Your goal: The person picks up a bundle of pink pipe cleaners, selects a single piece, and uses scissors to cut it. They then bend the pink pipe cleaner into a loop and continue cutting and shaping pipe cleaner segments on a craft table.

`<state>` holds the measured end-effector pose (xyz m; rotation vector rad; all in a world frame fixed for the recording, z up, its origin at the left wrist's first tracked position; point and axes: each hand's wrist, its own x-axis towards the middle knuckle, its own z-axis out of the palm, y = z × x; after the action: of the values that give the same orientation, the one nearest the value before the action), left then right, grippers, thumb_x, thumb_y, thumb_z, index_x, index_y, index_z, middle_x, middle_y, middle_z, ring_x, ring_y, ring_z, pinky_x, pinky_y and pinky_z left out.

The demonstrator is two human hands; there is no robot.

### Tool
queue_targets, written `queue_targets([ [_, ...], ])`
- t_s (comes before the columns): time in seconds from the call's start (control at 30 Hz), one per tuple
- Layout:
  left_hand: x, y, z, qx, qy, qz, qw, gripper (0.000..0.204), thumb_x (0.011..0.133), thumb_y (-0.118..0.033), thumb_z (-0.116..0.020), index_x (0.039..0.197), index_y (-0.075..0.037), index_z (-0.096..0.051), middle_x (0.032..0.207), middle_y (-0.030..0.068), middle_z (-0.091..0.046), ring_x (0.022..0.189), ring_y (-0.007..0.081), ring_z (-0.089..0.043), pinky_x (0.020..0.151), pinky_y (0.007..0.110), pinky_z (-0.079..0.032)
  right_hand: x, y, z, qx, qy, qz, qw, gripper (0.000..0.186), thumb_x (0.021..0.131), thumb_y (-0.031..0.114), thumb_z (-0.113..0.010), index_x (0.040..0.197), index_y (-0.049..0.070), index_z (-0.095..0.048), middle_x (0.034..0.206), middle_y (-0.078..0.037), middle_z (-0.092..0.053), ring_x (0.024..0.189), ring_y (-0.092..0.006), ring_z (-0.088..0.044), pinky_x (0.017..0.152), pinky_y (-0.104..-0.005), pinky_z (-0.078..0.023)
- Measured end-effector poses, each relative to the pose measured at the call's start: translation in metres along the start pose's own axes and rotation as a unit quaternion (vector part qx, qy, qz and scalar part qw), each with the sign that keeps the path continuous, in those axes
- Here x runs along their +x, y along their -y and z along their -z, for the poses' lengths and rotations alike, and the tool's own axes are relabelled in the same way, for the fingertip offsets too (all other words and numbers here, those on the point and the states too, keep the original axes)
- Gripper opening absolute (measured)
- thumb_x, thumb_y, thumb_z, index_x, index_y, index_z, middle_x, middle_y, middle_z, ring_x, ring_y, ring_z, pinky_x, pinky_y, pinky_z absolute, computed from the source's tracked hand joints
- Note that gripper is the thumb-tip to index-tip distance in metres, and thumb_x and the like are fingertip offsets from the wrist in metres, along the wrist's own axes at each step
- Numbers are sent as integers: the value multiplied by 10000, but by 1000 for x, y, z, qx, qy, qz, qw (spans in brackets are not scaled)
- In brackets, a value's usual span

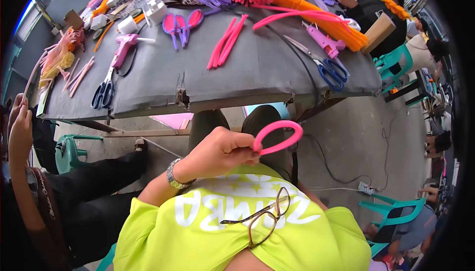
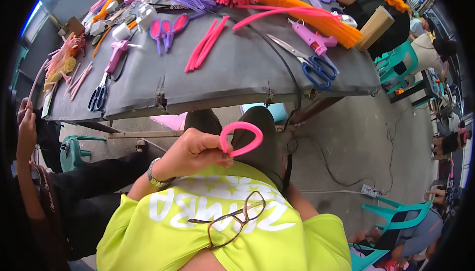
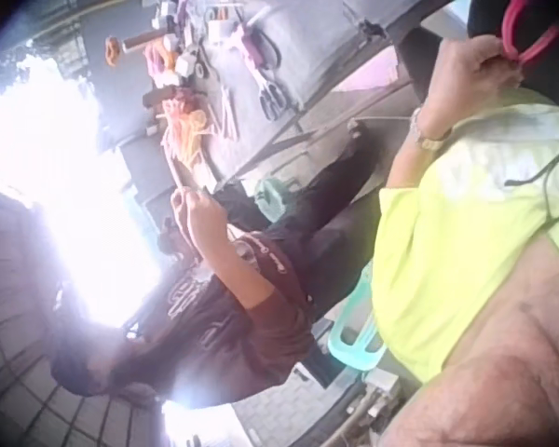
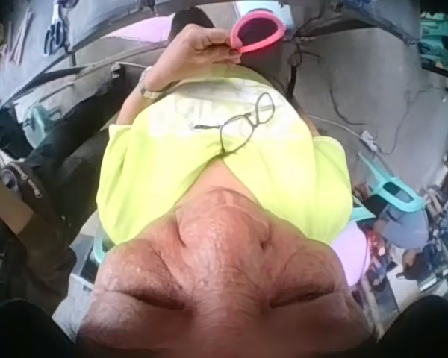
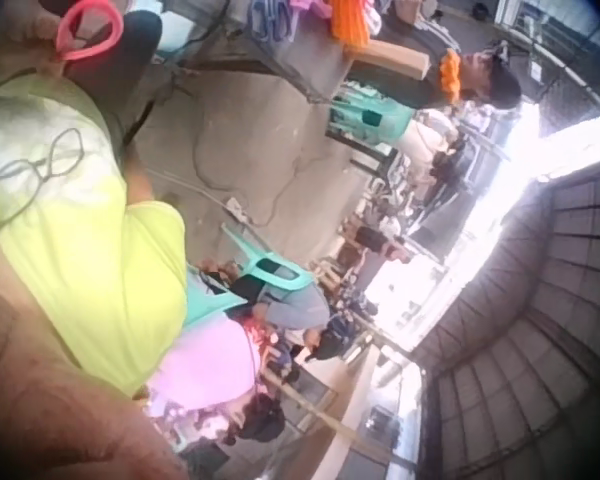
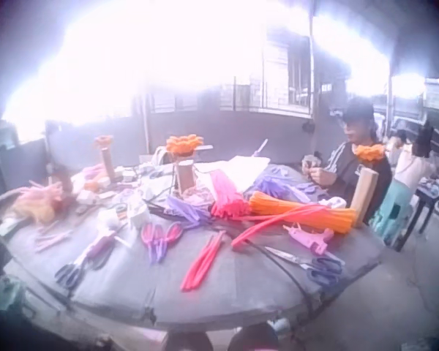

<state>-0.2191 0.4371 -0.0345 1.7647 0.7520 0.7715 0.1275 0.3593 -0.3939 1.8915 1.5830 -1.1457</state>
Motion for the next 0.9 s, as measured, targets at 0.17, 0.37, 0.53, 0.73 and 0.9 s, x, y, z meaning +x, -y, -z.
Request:
queue_targets([
  [0.17,-48,29,11,11,-70,-2,997,69,838,-3,-660,906,7,-661,751,115,-697,714,235,-717,626,297,-533,-13,-17,2,-1,7,-18,1000,259,900,248,-594,1088,87,-669,1039,-134,-690,974,-249,-649,857,-441,-475],
  [0.37,-61,98,6,71,-61,31,995,95,846,-72,-693,933,-35,-687,816,93,-696,732,244,-683,661,319,-520,-23,-32,17,8,15,-42,999,261,900,249,-594,1085,82,-672,1032,-134,-694,961,-241,-656,842,-423,-484],
  [0.53,-48,174,14,11,-46,126,991,134,864,-121,-702,978,-51,-702,854,106,-703,771,198,-679,712,296,-513,-37,-38,14,20,42,-69,997,263,900,249,-594,1082,77,-675,1027,-134,-698,949,-234,-662,830,-408,-491],
  [0.73,-43,215,13,-59,-106,170,978,140,873,-84,-705,1008,-48,-712,912,54,-727,837,106,-644,778,283,-515,-37,-30,13,36,73,-96,992,266,900,249,-594,1079,71,-678,1020,-134,-702,935,-225,-669,815,-391,-500],
  [0.9,-74,220,35,-14,-112,228,967,137,870,-87,-706,1000,-45,-706,905,59,-723,828,113,-641,775,285,-516,-29,-14,12,49,77,-100,991,269,900,250,-594,1077,67,-680,1015,-134,-706,924,-218,-675,803,-376,-507],
])
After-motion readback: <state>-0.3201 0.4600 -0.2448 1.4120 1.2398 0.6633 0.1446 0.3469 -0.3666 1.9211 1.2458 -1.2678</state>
